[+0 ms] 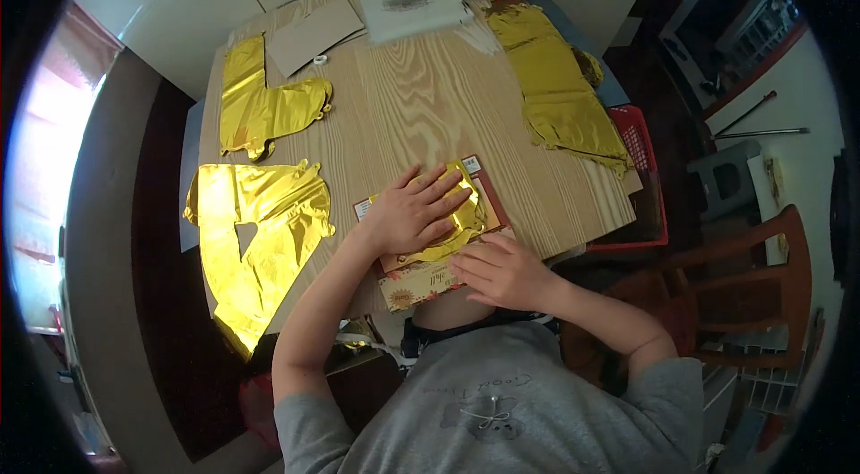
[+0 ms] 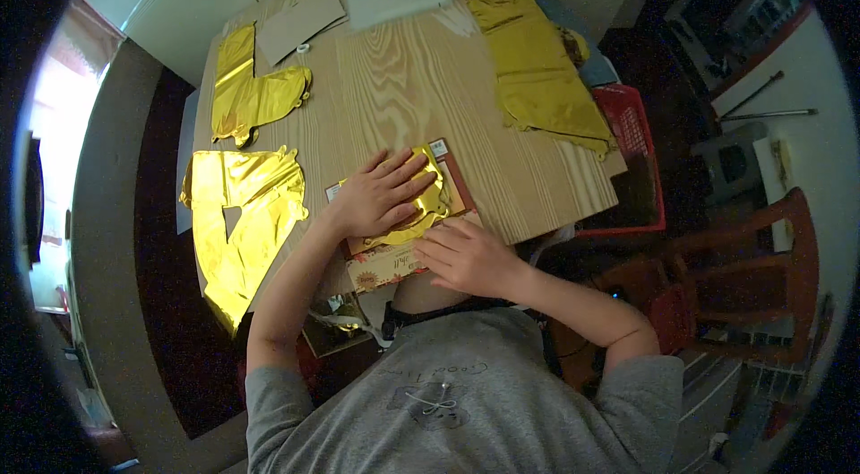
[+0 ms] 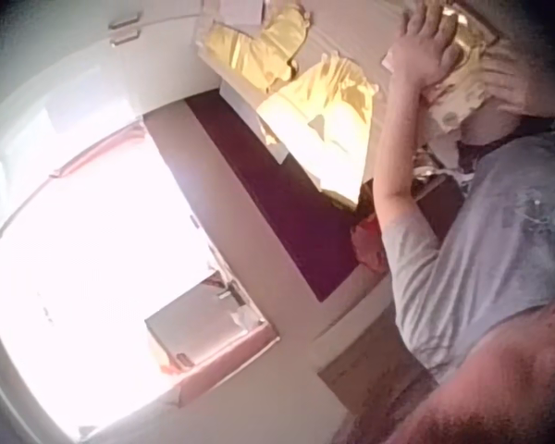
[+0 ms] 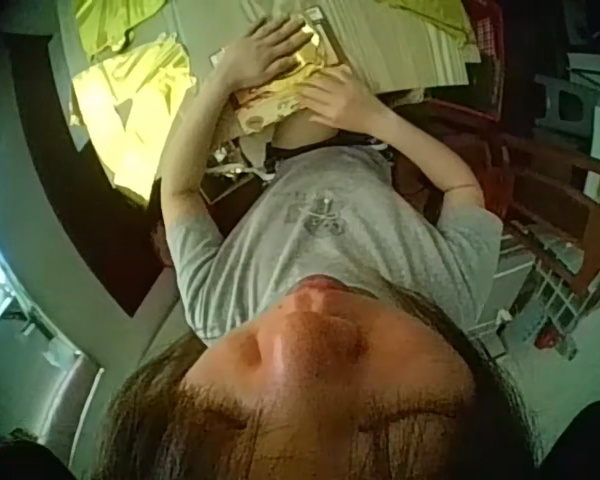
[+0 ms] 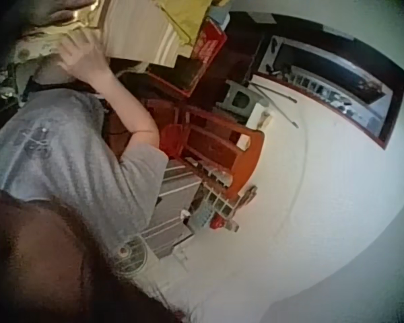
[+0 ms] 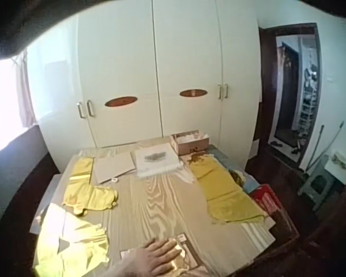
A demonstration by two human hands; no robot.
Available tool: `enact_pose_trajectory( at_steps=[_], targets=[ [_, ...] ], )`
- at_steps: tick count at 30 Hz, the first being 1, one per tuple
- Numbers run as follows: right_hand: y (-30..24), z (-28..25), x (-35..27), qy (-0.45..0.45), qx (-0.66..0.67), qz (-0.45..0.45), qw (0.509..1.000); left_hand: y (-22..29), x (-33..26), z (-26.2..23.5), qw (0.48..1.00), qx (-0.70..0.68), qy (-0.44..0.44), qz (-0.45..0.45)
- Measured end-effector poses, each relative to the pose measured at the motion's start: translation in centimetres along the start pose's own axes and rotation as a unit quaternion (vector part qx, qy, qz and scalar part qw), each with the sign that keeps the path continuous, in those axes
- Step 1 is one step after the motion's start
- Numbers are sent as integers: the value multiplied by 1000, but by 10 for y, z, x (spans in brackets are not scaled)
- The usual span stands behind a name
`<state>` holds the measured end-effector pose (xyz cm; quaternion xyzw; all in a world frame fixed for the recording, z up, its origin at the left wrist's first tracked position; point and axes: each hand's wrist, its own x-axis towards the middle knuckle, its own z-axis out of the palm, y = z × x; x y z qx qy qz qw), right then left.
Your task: Fold and organize gold foil packaging sheets on a table.
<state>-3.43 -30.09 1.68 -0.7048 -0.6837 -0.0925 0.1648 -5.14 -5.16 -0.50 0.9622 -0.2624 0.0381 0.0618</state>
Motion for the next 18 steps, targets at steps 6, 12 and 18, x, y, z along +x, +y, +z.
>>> enact_pose_trajectory(
  at_steps=[6, 12, 18],
  targets=[
    [-11, 25, -14, 109, -46, 15, 993, -2, 3, -7, 999, -35, -36, 8],
    [-14, -12, -43, 140, -60, -7, 988, -6, 1, 1, 998, -56, -10, 2],
    [16, -94, -131, 77, -116, 119, 983, -2, 1, -2, 999, -31, -41, 13]
  ],
)
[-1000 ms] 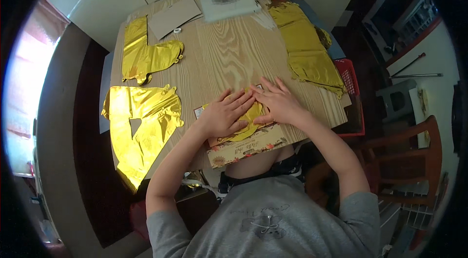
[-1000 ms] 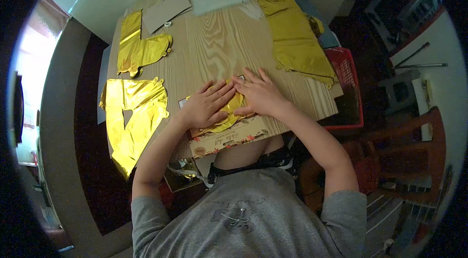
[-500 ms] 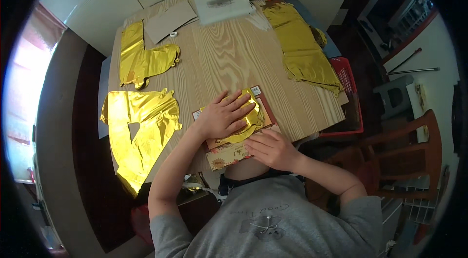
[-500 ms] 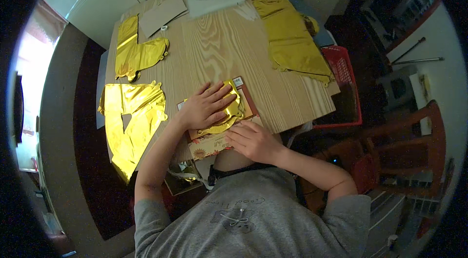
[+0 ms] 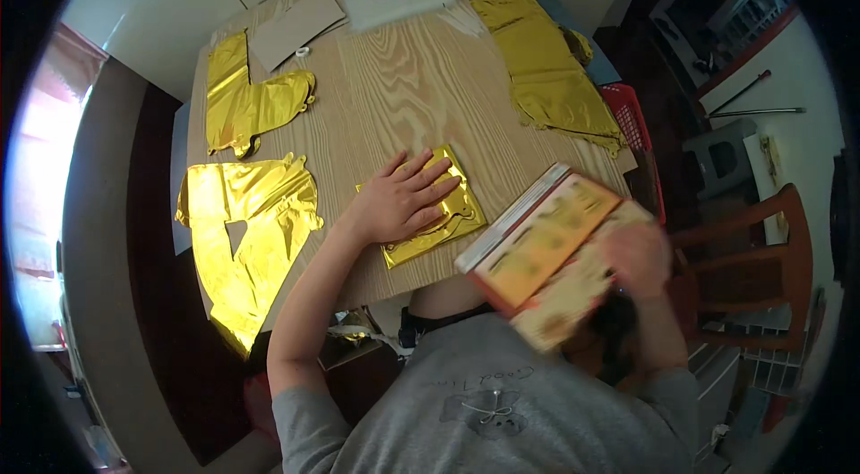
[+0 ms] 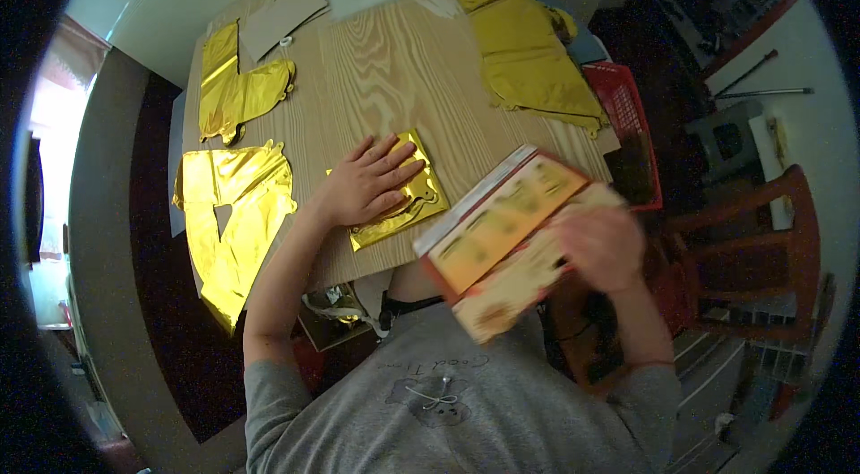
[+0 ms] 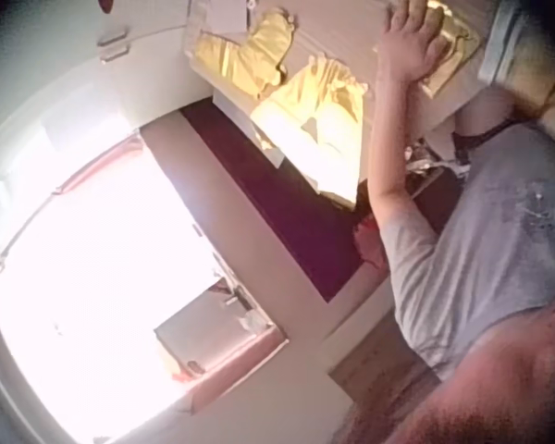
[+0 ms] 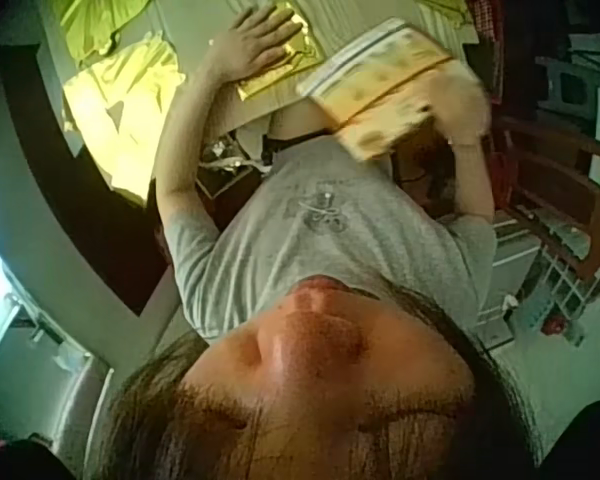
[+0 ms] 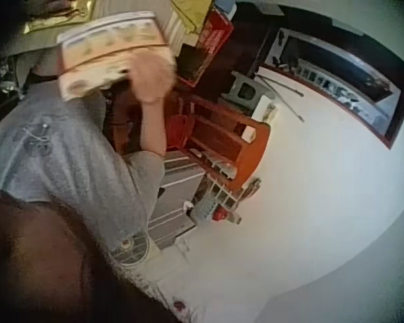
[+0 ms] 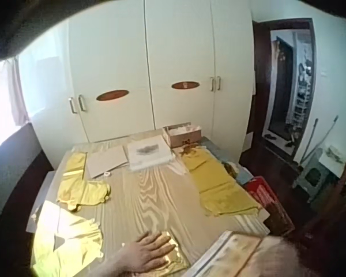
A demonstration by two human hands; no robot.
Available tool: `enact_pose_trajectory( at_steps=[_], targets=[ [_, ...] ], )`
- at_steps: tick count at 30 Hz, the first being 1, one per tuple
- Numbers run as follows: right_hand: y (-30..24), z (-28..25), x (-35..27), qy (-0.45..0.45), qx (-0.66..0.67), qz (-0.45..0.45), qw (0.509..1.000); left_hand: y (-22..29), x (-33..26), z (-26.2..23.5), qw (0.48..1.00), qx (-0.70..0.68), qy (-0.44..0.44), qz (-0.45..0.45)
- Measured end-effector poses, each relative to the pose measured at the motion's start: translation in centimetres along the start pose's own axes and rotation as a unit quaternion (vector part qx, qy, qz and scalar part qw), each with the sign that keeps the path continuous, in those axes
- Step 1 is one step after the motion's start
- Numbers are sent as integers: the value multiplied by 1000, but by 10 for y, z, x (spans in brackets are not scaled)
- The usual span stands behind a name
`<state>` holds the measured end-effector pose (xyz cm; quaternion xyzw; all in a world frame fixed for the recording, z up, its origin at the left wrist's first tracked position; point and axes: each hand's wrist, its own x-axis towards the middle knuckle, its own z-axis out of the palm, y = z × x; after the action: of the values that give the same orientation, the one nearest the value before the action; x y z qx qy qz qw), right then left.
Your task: Fold and organize gold foil packaging sheets on a table.
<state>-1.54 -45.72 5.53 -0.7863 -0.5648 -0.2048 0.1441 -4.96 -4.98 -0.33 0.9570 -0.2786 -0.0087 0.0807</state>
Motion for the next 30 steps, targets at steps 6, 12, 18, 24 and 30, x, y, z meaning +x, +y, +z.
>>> enact_pose_trajectory(
  at_steps=[6, 12, 18, 24, 30],
  targets=[
    [64, 22, 53, 208, -45, 75, 974, 1, -1, 0, 999, 29, 27, 3],
    [85, 94, 70, 40, -39, 95, 994, 1, 0, 1, 999, 33, 31, 8],
    [80, 106, 66, -52, 25, 133, 989, 3, -2, -2, 999, 30, 36, 9],
    [29, 114, 123, -15, 167, 154, 974, 3, -2, 0, 999, 17, 34, 4],
    [9, 164, 160, -44, 194, 84, 976, 2, 0, -3, 1000, 19, 17, 6]
  ],
)
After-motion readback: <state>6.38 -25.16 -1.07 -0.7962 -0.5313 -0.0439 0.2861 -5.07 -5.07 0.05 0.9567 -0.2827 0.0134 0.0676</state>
